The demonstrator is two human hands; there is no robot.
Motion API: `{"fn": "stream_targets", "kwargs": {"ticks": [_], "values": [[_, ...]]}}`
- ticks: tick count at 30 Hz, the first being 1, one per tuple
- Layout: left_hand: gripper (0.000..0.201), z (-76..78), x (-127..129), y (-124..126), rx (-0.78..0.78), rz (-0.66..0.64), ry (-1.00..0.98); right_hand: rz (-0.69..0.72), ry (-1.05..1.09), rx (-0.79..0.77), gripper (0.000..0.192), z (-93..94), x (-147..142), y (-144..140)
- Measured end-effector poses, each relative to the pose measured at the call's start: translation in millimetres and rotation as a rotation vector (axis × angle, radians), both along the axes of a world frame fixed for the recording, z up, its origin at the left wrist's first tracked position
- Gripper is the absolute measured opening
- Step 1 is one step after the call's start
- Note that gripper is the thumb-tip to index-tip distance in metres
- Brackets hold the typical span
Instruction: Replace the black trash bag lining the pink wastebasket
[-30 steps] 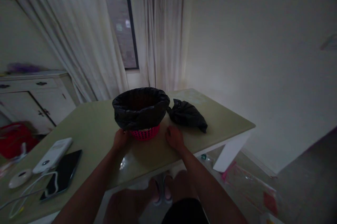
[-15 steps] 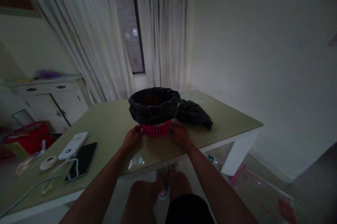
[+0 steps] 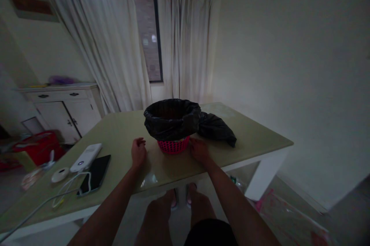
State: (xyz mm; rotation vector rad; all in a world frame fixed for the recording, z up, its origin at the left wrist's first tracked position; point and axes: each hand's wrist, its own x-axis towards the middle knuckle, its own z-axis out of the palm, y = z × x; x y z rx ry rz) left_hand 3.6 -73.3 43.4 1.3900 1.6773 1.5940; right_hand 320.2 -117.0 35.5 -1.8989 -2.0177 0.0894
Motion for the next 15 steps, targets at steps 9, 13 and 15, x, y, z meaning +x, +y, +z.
{"fn": "stream_targets", "kwargs": {"ticks": [9,13,15], "values": [[0.02,133.9,48.0,-52.6,0.631,0.089,0.154,-0.04,-0.01,0.028,0.041,-5.8,-2.9,3.8],[0.027,188.7,97.9,-77.5,0.661,-0.501,0.889,-0.033,-0.013,0.027,0.043,-9.1,-2.3,5.1],[0.029,198.5,112.5,-75.2,0.633,-0.548,1.125,-0.034,-0.017,0.031,0.042,-8.9,-2.2,5.0]]}}
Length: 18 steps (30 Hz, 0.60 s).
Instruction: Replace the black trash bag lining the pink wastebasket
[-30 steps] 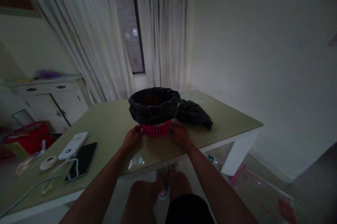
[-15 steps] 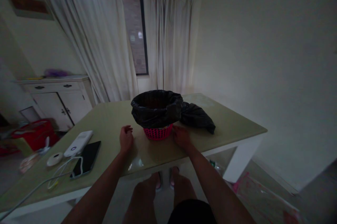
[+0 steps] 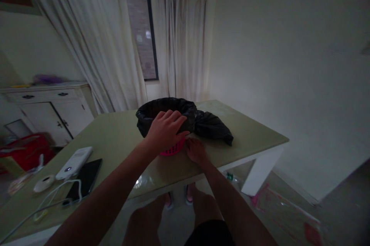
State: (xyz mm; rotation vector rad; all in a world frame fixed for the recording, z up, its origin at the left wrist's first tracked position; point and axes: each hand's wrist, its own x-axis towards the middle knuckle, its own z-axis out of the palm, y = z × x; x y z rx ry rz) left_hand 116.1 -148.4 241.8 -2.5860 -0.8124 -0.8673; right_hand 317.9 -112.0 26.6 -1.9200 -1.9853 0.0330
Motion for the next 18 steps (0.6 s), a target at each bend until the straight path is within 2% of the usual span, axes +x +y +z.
{"fn": "stream_targets", "kwargs": {"ticks": [3,8,14,18], "values": [[0.009,3.3,6.4,14.6,-0.02,0.017,0.067,-0.006,-0.002,0.007,0.04,1.0,-0.2,-0.3],[0.019,17.3,0.1,32.5,-0.206,-0.004,-0.028,-0.012,0.003,0.015,0.04,-0.8,0.3,0.8],[0.014,49.5,-9.5,50.7,-0.245,0.042,-0.313,0.0,-0.003,0.019,0.042,-6.1,2.1,3.2],[0.016,59.9,-7.5,65.0,-0.292,0.087,-0.339,-0.002,-0.001,0.022,0.042,-5.9,1.7,3.0]]}}
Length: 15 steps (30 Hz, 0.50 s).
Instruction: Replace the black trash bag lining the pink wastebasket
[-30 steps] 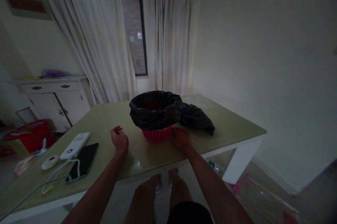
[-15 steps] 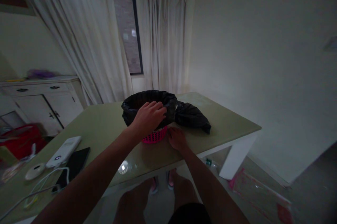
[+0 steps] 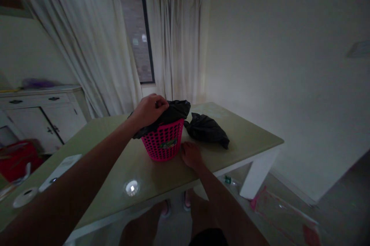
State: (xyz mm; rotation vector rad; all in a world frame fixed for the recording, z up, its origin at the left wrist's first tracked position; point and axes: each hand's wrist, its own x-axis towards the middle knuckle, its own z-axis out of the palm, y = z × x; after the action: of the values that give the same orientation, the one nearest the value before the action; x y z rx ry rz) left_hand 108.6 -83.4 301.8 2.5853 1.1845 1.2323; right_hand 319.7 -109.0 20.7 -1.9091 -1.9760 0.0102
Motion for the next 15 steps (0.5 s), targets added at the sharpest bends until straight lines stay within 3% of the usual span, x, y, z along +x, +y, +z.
{"fn": "stream_targets", "kwargs": {"ticks": [9,15], "values": [[0.018,3.3,30.5,4.5,-0.088,-0.004,0.188,-0.009,-0.01,-0.001,0.038,4.8,-2.5,-4.8],[0.009,3.6,48.4,17.3,-0.13,0.064,0.024,-0.016,-0.018,-0.007,0.037,2.3,-1.6,-2.7]]}}
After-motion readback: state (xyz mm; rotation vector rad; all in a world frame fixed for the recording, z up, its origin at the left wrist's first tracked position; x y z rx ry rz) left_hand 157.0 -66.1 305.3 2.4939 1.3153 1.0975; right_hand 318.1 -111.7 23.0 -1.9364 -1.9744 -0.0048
